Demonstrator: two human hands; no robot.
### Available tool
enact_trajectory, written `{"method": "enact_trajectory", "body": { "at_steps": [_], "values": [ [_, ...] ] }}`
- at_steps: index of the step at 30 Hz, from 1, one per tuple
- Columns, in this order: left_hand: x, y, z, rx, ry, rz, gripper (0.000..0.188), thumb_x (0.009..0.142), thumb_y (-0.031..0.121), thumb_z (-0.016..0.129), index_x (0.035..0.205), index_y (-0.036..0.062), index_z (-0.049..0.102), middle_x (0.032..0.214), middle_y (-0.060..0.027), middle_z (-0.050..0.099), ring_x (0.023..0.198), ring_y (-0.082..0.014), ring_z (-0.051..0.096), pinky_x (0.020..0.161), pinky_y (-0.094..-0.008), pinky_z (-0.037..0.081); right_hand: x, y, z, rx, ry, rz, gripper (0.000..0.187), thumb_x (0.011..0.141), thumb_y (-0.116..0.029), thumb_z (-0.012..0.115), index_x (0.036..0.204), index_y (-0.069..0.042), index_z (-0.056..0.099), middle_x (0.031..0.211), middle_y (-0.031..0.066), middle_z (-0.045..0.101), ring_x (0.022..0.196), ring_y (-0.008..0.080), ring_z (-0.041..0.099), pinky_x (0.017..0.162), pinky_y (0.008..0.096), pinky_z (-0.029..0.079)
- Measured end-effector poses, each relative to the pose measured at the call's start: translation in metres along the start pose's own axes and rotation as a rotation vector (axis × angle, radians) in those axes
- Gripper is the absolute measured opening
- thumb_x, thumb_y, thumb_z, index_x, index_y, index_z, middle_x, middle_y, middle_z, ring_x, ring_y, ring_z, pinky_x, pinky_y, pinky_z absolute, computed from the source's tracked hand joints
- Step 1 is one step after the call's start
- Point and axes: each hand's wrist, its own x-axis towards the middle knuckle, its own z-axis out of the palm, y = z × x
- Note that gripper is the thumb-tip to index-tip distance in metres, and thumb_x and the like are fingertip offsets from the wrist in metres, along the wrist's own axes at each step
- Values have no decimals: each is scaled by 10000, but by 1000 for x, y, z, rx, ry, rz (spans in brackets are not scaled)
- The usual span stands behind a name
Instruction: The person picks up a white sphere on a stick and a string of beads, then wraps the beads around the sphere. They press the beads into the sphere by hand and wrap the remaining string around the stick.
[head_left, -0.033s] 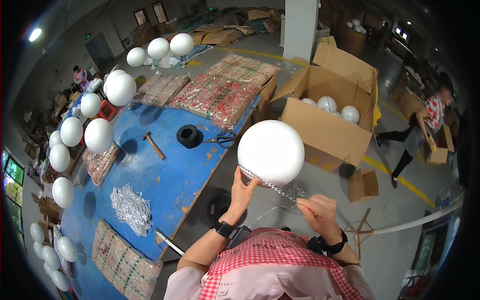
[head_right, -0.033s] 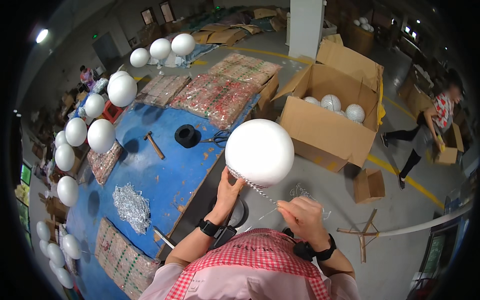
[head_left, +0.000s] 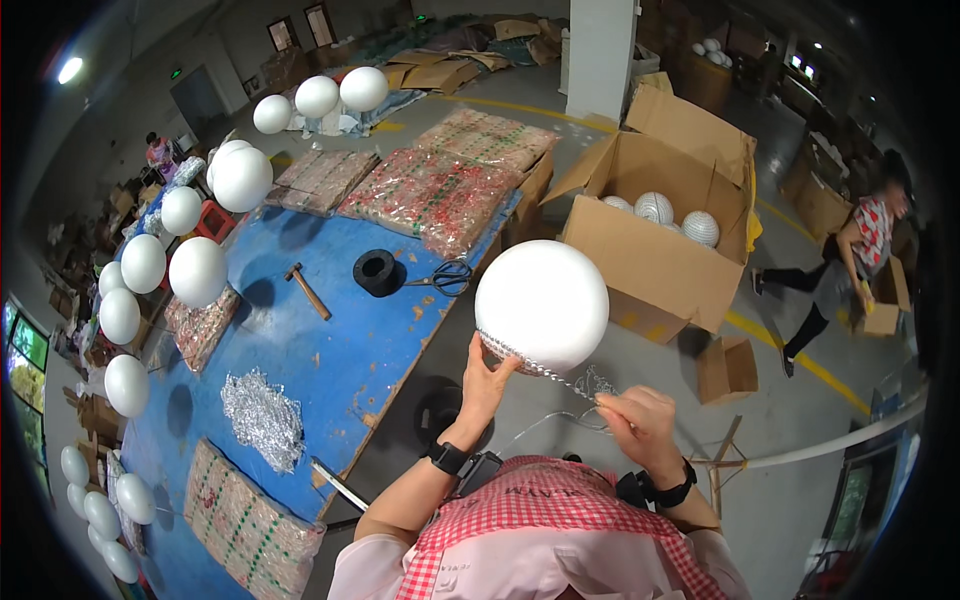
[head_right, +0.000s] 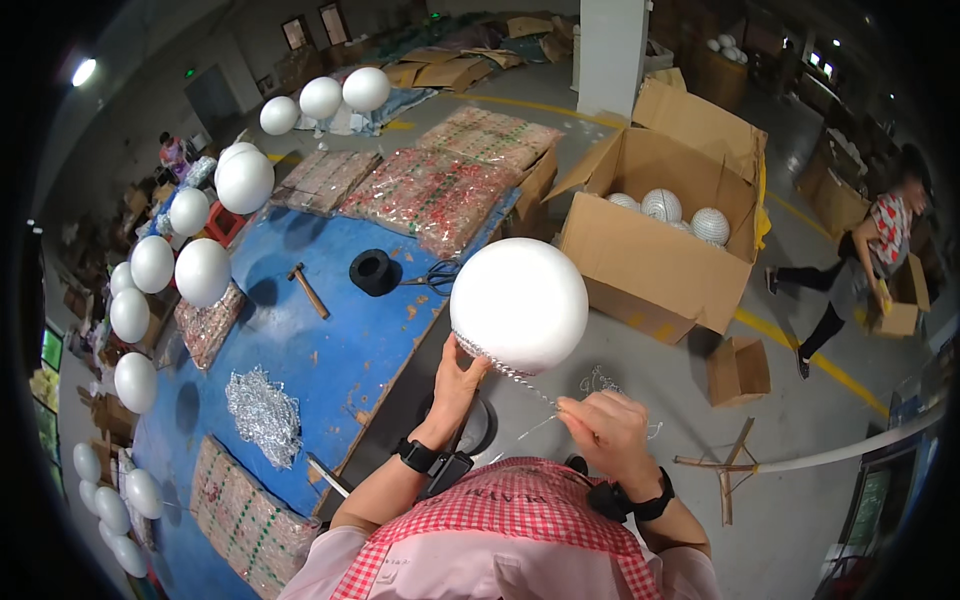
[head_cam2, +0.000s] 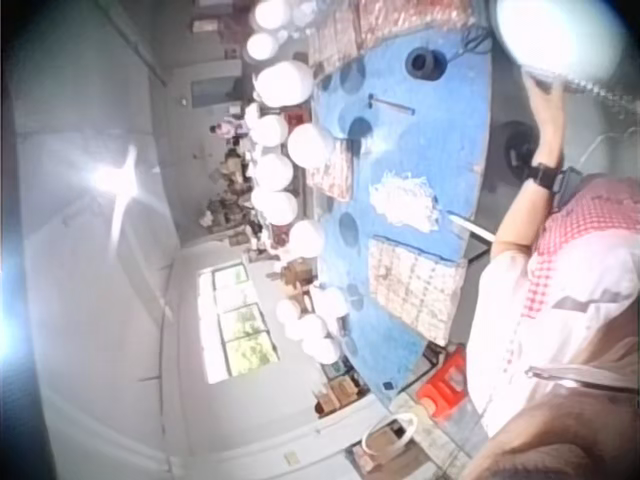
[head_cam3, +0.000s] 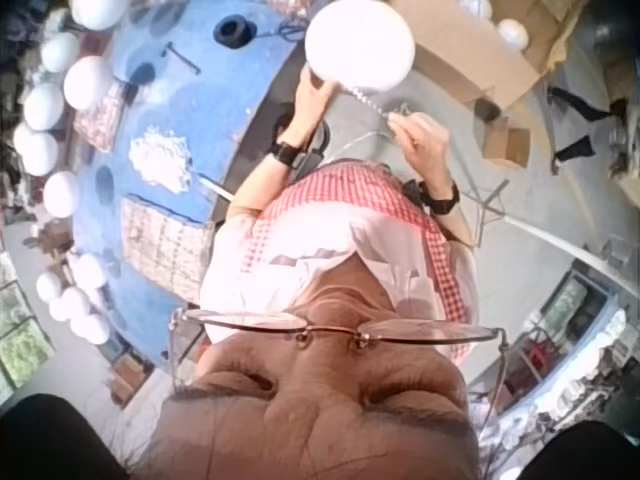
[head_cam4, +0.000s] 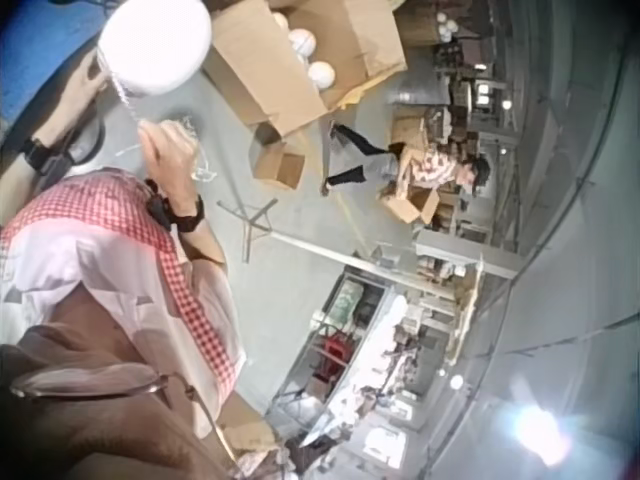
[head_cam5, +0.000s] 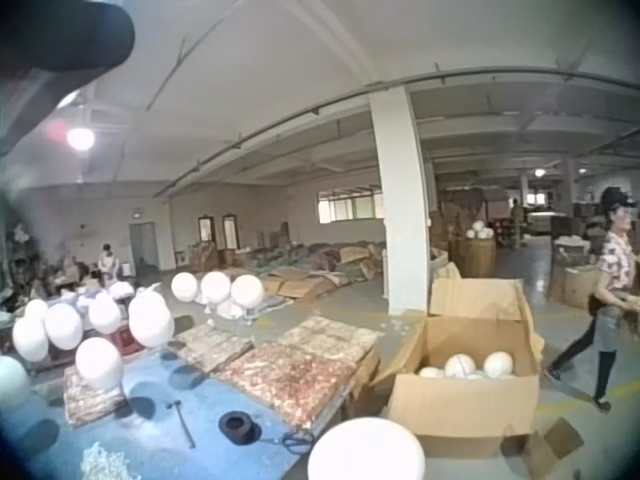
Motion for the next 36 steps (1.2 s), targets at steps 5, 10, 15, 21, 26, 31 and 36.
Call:
{"method": "enact_trajectory", "body": {
  "at_steps": [5, 10, 15, 21, 26, 31, 36],
  "values": [
    [4, -7, -4, 19, -8, 27, 795, 799, 268, 703, 1377, -68, 273, 1279, -233, 480, 1205, -280, 463, 978, -354, 392, -3, 6, 1, 11, 51, 53, 149, 686, -40, 723, 830, -43, 685, 627, 69, 588, 539, 209, 548, 481, 301, 412],
    [7, -18, -5, -107, -30, -18, 764, 807, 275, 696, 1368, -57, 298, 1235, -203, 506, 1150, -258, 487, 961, -348, 397, -11, 16, 14, 57, 96, 336, 81, 698, -28, 720, 770, -34, 684, 630, 64, 604, 538, 185, 544, 483, 295, 403],
    [9, -16, -8, -182, -71, -91, 713, 827, 271, 680, 1360, -37, 322, 1190, -158, 524, 1080, -206, 505, 917, -324, 413, -18, 30, 25, 79, 82, 370, 73, 713, -29, 711, 779, -37, 681, 650, 66, 619, 544, 171, 546, 487, 284, 401],
    [7, -9, -12, -290, -130, -130, 664, 875, 254, 637, 1375, -21, 298, 1123, -115, 543, 991, -158, 516, 856, -295, 431, -30, 48, 48, 176, 95, 415, 71, 736, -47, 700, 799, -31, 674, 694, 81, 643, 587, 184, 591, 515, 286, 431],
    [-4, 12, -9, -429, -39, -271, 637, 915, 351, 579, 1355, -16, 303, 1078, -93, 533, 926, -139, 523, 849, -311, 445, -39, 72, 72, 138, 70, 480, 113, 776, -78, 666, 878, -30, 648, 702, 100, 648, 593, 203, 613, 530, 308, 453],
    [1, -6, -17, -403, -93, -228, 659, 929, 437, 516, 1343, -30, 305, 1195, -123, 500, 1029, -174, 530, 906, -326, 429, -36, 86, 76, 441, -356, 750, 119, 854, -126, 587, 867, -17, 632, 643, 62, 639, 558, 121, 587, 522, 284, 446],
    [3, 7, -20, -51, -221, -180, 661, 911, 394, 556, 1345, -35, 302, 1303, -166, 444, 1129, -230, 509, 946, -338, 419, -28, 73, 63, 695, -356, 705, 96, 853, -97, 616, 879, -10, 645, 680, -1, 638, 576, 39, 534, 509, 218, 415]
  ]
}}
